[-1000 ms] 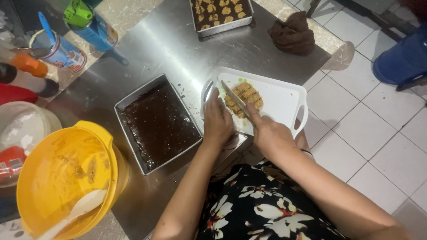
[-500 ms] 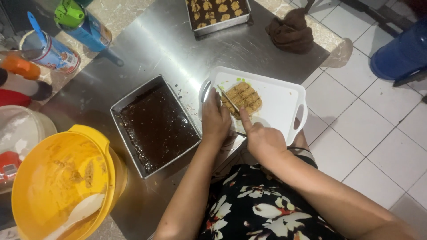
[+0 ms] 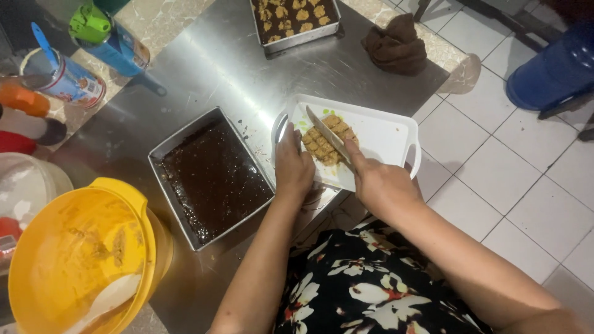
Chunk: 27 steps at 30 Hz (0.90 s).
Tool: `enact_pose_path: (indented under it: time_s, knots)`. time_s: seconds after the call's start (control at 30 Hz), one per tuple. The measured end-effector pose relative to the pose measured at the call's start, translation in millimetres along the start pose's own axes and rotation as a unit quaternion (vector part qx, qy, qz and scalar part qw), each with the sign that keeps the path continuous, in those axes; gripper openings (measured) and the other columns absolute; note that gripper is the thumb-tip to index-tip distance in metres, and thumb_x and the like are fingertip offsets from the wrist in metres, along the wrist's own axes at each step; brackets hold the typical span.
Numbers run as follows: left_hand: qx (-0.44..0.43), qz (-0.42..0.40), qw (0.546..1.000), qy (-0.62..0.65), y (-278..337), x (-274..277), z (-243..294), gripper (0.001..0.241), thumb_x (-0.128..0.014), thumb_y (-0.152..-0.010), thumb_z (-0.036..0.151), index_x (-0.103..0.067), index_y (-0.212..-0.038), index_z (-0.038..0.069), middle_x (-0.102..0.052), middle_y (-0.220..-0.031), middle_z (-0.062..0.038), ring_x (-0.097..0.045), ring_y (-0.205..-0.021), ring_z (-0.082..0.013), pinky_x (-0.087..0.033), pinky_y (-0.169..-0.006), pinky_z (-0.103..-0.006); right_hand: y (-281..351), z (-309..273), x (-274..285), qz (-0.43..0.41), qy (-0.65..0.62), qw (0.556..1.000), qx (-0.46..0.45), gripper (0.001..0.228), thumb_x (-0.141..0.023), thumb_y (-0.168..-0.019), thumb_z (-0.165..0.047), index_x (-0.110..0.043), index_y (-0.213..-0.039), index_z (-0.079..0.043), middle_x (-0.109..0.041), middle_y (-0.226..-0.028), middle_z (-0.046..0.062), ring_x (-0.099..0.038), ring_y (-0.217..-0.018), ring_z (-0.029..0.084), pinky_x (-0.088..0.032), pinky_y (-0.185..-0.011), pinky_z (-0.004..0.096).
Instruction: Spreading and leveling dough over batter in baking pans using a spatula and a scoop in a bakery kitchen.
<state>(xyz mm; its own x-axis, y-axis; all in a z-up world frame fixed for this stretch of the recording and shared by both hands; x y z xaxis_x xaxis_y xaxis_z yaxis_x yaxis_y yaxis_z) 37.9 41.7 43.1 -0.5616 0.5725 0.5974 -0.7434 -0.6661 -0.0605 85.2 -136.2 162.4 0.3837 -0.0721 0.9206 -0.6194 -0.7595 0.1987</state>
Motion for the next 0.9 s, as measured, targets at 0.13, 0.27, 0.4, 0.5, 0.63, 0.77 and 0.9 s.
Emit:
enact_pose_path:
  time_s: [0.13, 0.27, 0.4, 0.5, 0.63, 0.77, 0.9]
  knots:
    - [0.005, 0.004, 1.0, 0.009, 0.0, 0.3, -4.5, 0.079, -0.043, -0.077, -0.001, -0.043, -0.156, 0.0, -0.067, -0.133, -0.022, -0.06, -0.13, -0.0389, -0.045, -0.117, -0.0498, -4.3, 2.1, -9.0, -0.009, 0.043, 0.999, 0.004, 0.058, -0.039, -0.104, -0.014, -0.041, -0.162, -0.006, -0.078, -0.091, 0.024, -0.079, -0.081, 0.04, -0.064, -0.073, 0.054]
    - [0.001, 0.006, 1.0, 0.0, 0.8, 2.9, 2.5, 0.078, -0.044, -0.077, -0.001, -0.043, -0.155, -0.001, -0.066, -0.132, -0.023, -0.06, -0.129, -0.0412, -0.045, -0.116, -0.0515, -3.8, -2.1, -20.7, -0.045, 0.058, 0.997, -0.007, 0.062, -0.039, -0.103, -0.012, -0.036, -0.165, -0.007, -0.078, -0.092, 0.025, -0.079, -0.08, 0.042, -0.064, -0.072, 0.056]
    - [-0.013, 0.019, 0.999, -0.027, -0.5, -1.7, -3.2, 0.075, -0.045, -0.079, 0.001, -0.047, -0.154, 0.002, -0.067, -0.131, -0.019, -0.061, -0.128, -0.038, -0.045, -0.116, -0.0481, -16.1, 10.8, -68.7, -0.088, 0.108, 0.99, -0.005, 0.072, -0.038, -0.1, -0.005, -0.021, -0.169, -0.005, -0.075, -0.093, 0.024, -0.078, -0.082, 0.042, -0.063, -0.072, 0.056]
    - [-0.026, 0.028, 0.998, -0.044, 0.8, -3.2, -7.1, 0.074, -0.045, -0.08, -0.001, -0.047, -0.154, 0.002, -0.067, -0.13, -0.021, -0.061, -0.127, -0.039, -0.045, -0.115, -0.0489, -15.6, 10.9, -60.0, -0.08, 0.101, 0.992, 0.004, 0.072, -0.038, -0.097, -0.005, -0.024, -0.168, -0.006, -0.074, -0.088, 0.022, -0.077, -0.077, 0.04, -0.062, -0.068, 0.053]
    - [-0.026, 0.036, 0.999, -0.028, -2.0, -7.6, -10.0, 0.072, -0.043, -0.08, -0.001, -0.05, -0.151, 0.002, -0.068, -0.128, -0.021, -0.062, -0.126, -0.0394, -0.045, -0.115, -0.0502, -0.4, 8.6, -16.5, 0.006, 0.058, 0.998, 0.011, 0.063, -0.045, -0.097, -0.009, -0.043, -0.16, -0.008, -0.076, -0.085, 0.022, -0.078, -0.076, 0.041, -0.063, -0.067, 0.056]
    - [-0.015, 0.026, 0.999, -0.038, -1.6, -12.2, -7.6, 0.071, -0.044, -0.081, -0.001, -0.05, -0.152, 0.002, -0.067, -0.13, -0.021, -0.06, -0.128, -0.0395, -0.044, -0.116, -0.0504, -5.9, 13.2, 1.3, 0.079, -0.005, 0.997, -0.001, 0.066, -0.048, -0.099, -0.01, -0.039, -0.165, -0.007, -0.077, -0.097, 0.029, -0.077, -0.083, 0.047, -0.061, -0.073, 0.061]
    - [0.016, -0.001, 0.999, -0.051, -2.2, -4.9, -0.9, 0.074, -0.045, -0.081, -0.002, -0.048, -0.155, 0.003, -0.065, -0.135, -0.019, -0.058, -0.133, -0.0367, -0.043, -0.118, -0.0493, -18.2, 36.9, -7.8, 0.073, 0.048, 0.996, -0.012, 0.059, -0.044, -0.103, -0.016, -0.045, -0.162, -0.012, -0.078, -0.09, 0.022, -0.079, -0.079, 0.039, -0.062, -0.072, 0.054]
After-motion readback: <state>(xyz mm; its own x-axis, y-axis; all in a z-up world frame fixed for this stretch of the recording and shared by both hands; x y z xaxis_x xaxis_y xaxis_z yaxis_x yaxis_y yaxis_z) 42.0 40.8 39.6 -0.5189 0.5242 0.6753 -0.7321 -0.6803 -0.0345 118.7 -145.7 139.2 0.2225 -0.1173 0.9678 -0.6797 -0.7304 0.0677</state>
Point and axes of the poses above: each hand's wrist, its own y-axis away from the middle knuckle, its own x-axis out of the back of the hand, z = x × y, the point moved 7 cm from there along -y, towards the middle knuckle
